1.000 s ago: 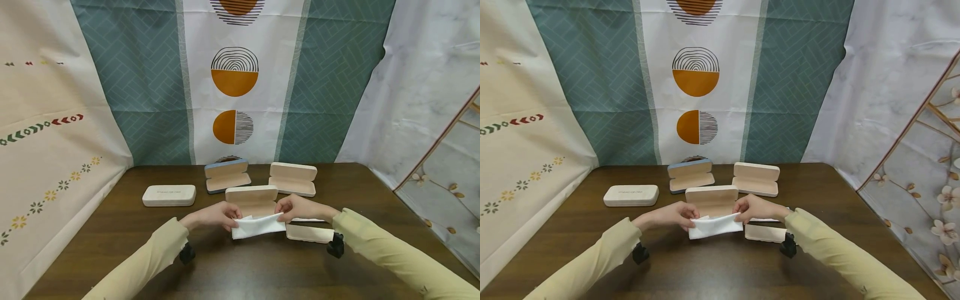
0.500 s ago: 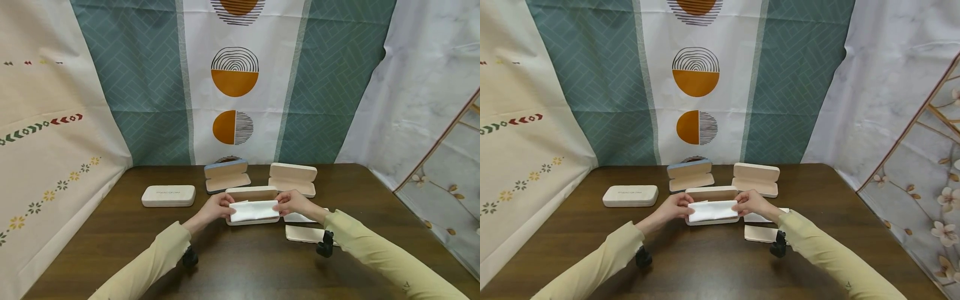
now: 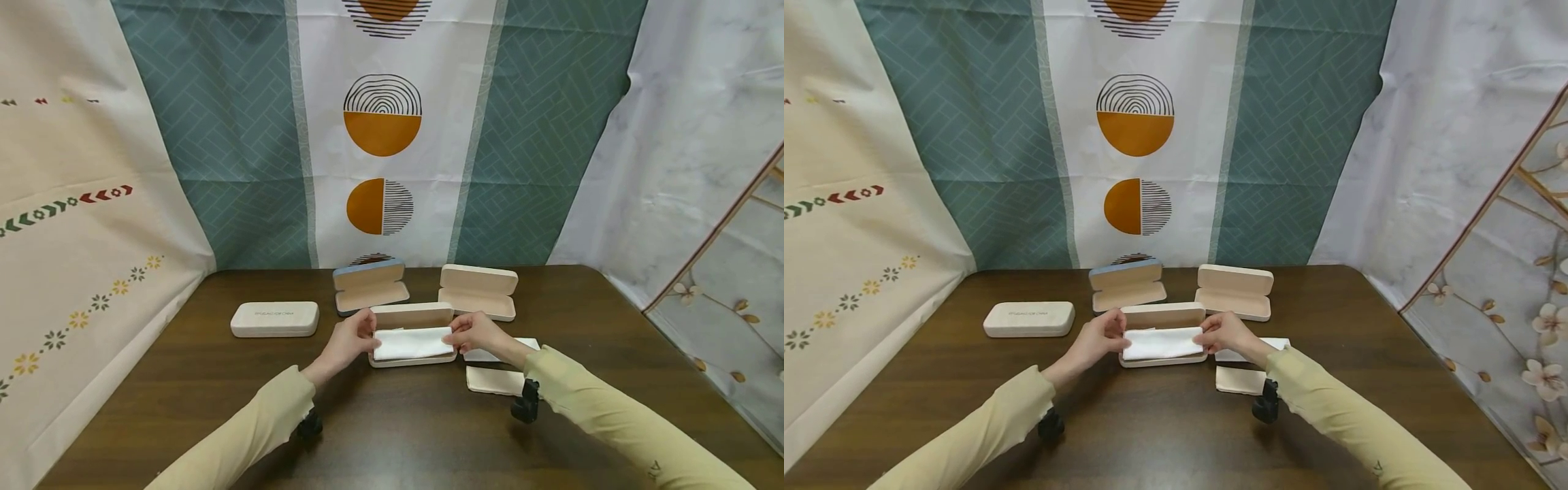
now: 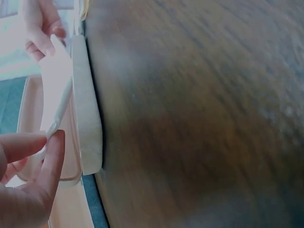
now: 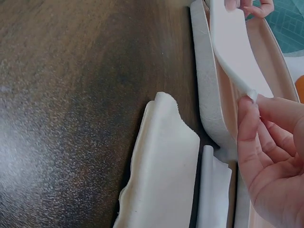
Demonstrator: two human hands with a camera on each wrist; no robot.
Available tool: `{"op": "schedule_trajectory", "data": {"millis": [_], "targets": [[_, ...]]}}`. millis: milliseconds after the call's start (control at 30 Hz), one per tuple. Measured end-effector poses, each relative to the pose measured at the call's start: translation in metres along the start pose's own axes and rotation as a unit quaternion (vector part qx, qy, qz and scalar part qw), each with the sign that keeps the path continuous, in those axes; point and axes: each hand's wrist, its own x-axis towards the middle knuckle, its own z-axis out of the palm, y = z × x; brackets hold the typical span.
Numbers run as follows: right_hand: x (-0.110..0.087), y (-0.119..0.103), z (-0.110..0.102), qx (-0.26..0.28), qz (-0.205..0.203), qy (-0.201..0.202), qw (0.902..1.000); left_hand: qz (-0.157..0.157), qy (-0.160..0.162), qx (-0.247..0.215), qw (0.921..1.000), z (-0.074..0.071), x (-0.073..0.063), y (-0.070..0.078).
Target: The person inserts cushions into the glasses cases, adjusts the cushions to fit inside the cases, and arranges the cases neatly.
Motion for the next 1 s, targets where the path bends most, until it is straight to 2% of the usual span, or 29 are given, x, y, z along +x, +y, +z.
{"op": "schedule_trajectory", "data": {"millis": [200,367,500,833,1000], "targets": [[0.002,0.003,0.001,-0.033,-0.007,0.015,0.9993,-0.008,-0.043,-0.005,0.9990,0.000,0.001,-0.004],[0.004,0.006,0.002,-0.065,-0.016,0.022,0.9975,-0.003,-0.045,0.065,0.9969,0.000,0.003,-0.004],[0.004,0.007,0.004,-0.072,-0.021,0.024,0.9969,-0.003,-0.050,0.088,0.9949,0.001,0.005,-0.003],[0.006,0.009,0.008,-0.099,-0.039,0.044,0.9933,-0.022,-0.072,0.094,0.9928,-0.002,0.009,-0.002],[0.010,0.010,0.008,-0.117,-0.049,0.057,0.9903,-0.015,-0.069,0.088,0.9936,-0.006,0.009,-0.002]]}}
